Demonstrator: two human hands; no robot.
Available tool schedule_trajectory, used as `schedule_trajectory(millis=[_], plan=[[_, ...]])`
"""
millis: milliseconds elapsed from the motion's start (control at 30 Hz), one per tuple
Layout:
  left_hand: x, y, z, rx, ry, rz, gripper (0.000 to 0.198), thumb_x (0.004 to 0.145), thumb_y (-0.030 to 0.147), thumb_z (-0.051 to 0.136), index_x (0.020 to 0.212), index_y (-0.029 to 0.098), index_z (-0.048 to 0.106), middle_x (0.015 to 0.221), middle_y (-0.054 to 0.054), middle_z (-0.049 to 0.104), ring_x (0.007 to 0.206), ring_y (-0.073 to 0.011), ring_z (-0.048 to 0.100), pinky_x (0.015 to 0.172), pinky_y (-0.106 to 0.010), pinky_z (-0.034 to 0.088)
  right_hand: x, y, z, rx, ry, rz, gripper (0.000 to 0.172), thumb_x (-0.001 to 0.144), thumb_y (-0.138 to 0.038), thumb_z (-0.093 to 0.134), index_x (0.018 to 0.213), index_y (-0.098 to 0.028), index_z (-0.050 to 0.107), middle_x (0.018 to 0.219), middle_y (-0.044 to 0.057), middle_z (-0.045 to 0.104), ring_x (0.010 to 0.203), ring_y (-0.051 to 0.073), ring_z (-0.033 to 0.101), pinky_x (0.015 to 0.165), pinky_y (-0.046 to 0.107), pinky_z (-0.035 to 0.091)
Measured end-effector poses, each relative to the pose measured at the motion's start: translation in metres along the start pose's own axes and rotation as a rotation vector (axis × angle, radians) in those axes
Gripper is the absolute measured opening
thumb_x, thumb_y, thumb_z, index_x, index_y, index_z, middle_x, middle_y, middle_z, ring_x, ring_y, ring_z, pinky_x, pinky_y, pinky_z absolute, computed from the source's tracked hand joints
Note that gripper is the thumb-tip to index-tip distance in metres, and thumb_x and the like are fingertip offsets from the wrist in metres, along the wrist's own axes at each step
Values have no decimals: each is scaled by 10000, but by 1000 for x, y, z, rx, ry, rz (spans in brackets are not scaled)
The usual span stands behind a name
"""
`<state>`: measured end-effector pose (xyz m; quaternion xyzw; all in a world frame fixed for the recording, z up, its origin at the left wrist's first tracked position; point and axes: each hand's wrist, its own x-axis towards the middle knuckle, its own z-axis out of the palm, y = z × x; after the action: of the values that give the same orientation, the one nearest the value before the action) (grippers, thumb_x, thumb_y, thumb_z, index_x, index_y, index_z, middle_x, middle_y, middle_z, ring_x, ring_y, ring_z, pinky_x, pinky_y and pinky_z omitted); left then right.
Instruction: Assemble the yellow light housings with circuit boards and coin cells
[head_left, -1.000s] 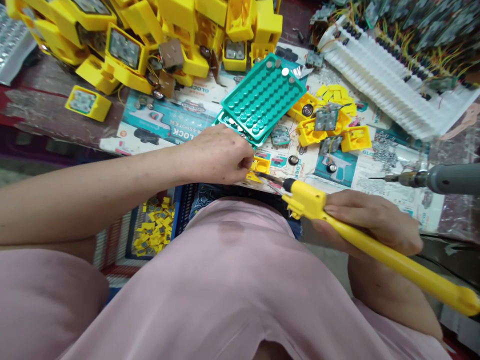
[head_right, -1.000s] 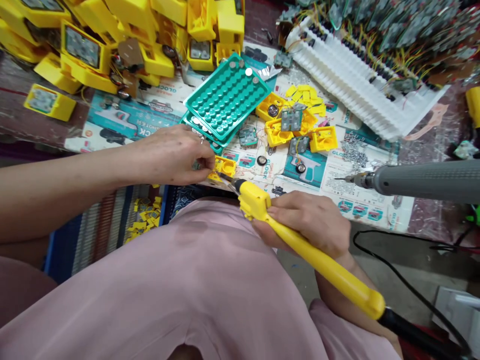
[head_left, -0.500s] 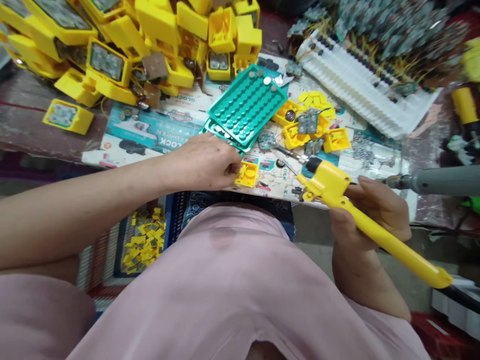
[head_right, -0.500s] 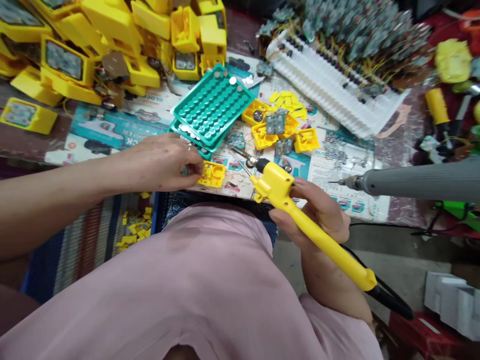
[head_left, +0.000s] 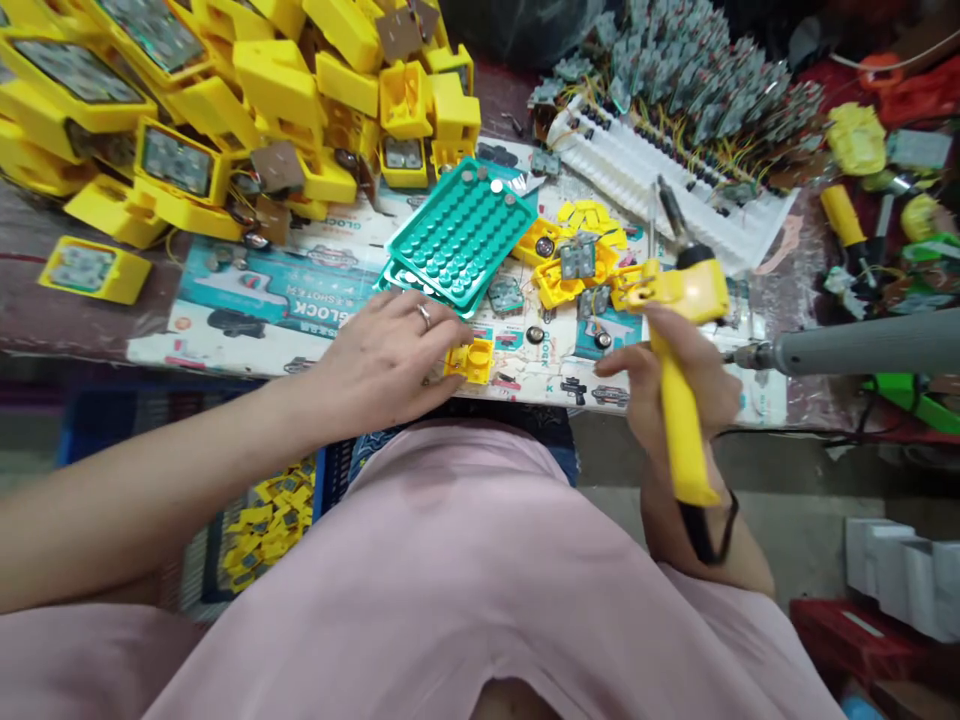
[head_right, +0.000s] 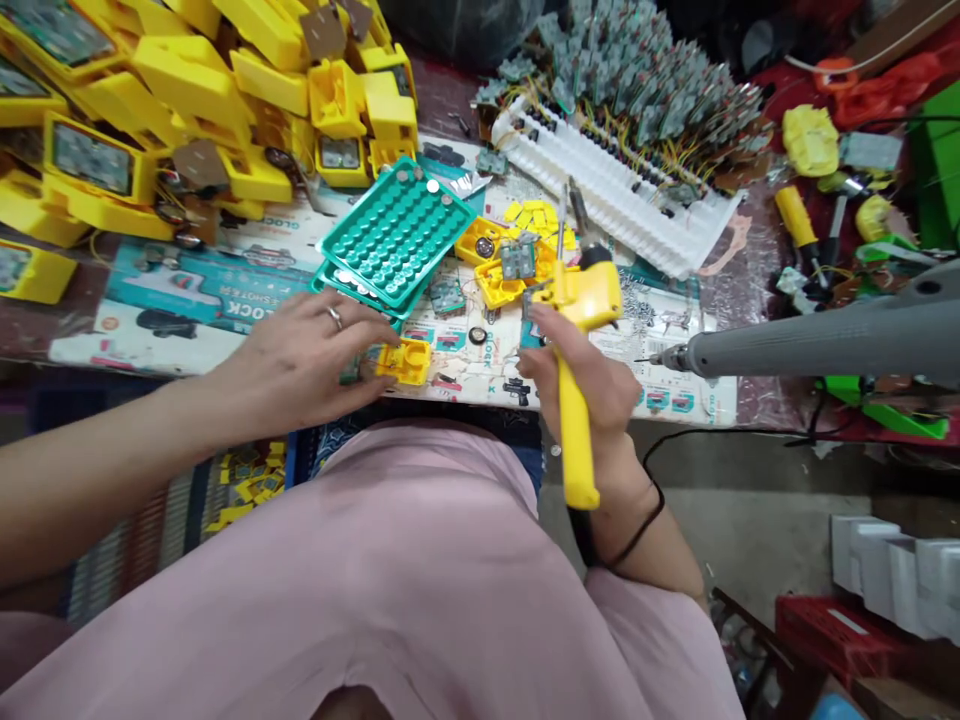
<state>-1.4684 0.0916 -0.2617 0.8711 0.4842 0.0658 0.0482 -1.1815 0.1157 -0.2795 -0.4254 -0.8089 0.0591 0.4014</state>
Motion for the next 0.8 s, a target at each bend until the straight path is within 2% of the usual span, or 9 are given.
schedule_trajectory(millis=[100, 167, 300, 400, 467, 533, 600, 700, 800], plan=[[-6, 6, 18, -26, 149, 98, 318, 906, 243, 564, 1199, 157, 652, 1242, -111, 714, 1143, -312, 652, 931, -455, 495, 14, 10, 22, -144, 36, -125, 168, 953, -291, 606, 1119, -292, 629, 857, -16, 715, 680, 136, 699, 630, 254, 582], [-9, 4, 24, -49, 222, 140, 302, 923, 207, 555, 1209, 155, 636, 1223, -111, 724, 1145, -290, 661, 961, -454, 489, 24, 15, 38, -262, -8, -144, 191, 941, -354, 623, 1106, -263, 651, 844, 8, 704, 754, 163, 697, 657, 263, 573], [-24, -21, 7, -171, 237, 143, 295, 939, 221, 571, 1220, 133, 596, 1174, -122, 732, 1079, -220, 691, 926, -330, 523, 32, 18, 54, -402, -113, -173, 214, 961, -341, 580, 1138, -245, 652, 816, 22, 684, 777, 173, 675, 633, 252, 528], [-41, -52, -18, -177, 230, -31, 334, 957, 341, 592, 1222, 138, 593, 1178, -84, 729, 1052, -177, 695, 896, -250, 522, 29, 8, 45, -250, -132, -202, 197, 946, -302, 605, 1134, -248, 616, 821, 7, 705, 760, 166, 685, 667, 265, 542], [-48, -70, -27, -86, 198, -208, 384, 965, 433, 568, 1237, 165, 600, 1183, -52, 727, 1040, -181, 694, 917, -276, 517, 24, -4, 36, -126, -140, -233, 247, 913, -258, 655, 1149, -238, 585, 835, 6, 716, 753, 163, 695, 674, 266, 555], [-48, -79, -27, 34, 156, -316, 408, 975, 462, 532, 1252, 171, 608, 1234, -71, 707, 1095, -215, 673, 975, -351, 498, 19, -16, 29, -51, -176, -277, 299, 888, -221, 688, 1158, -239, 563, 812, -8, 710, 716, 150, 691, 631, 252, 550], [-38, -76, -19, 103, 168, -314, 416, 961, 461, 548, 1256, 177, 619, 1366, -107, 636, 1220, -266, 611, 1055, -436, 447, 14, -23, 25, -22, -226, -317, 300, 885, -216, 693, 1148, -251, 554, 775, -27, 694, 668, 137, 672, 582, 245, 535], [-12, -49, -2, 57, 245, -184, 343, 951, 444, 555, 1191, 223, 659, 1433, -73, 596, 1345, -297, 523, 1118, -502, 380, 8, -22, 21, -2, -234, -310, 326, 877, -288, 715, 1150, -258, 541, 807, -17, 706, 668, 148, 672, 569, 264, 544], [18, -15, 10, -15, 163, -93, 328, 1019, 361, 397, 1152, 234, 669, 1339, -39, 672, 1360, -259, 525, 1148, -524, 332, 2, -12, 20, 68, -192, -200, 531, 812, -411, 771, 1234, -247, 493, 1047, 70, 732, 892, 219, 725, 729, 347, 609]])
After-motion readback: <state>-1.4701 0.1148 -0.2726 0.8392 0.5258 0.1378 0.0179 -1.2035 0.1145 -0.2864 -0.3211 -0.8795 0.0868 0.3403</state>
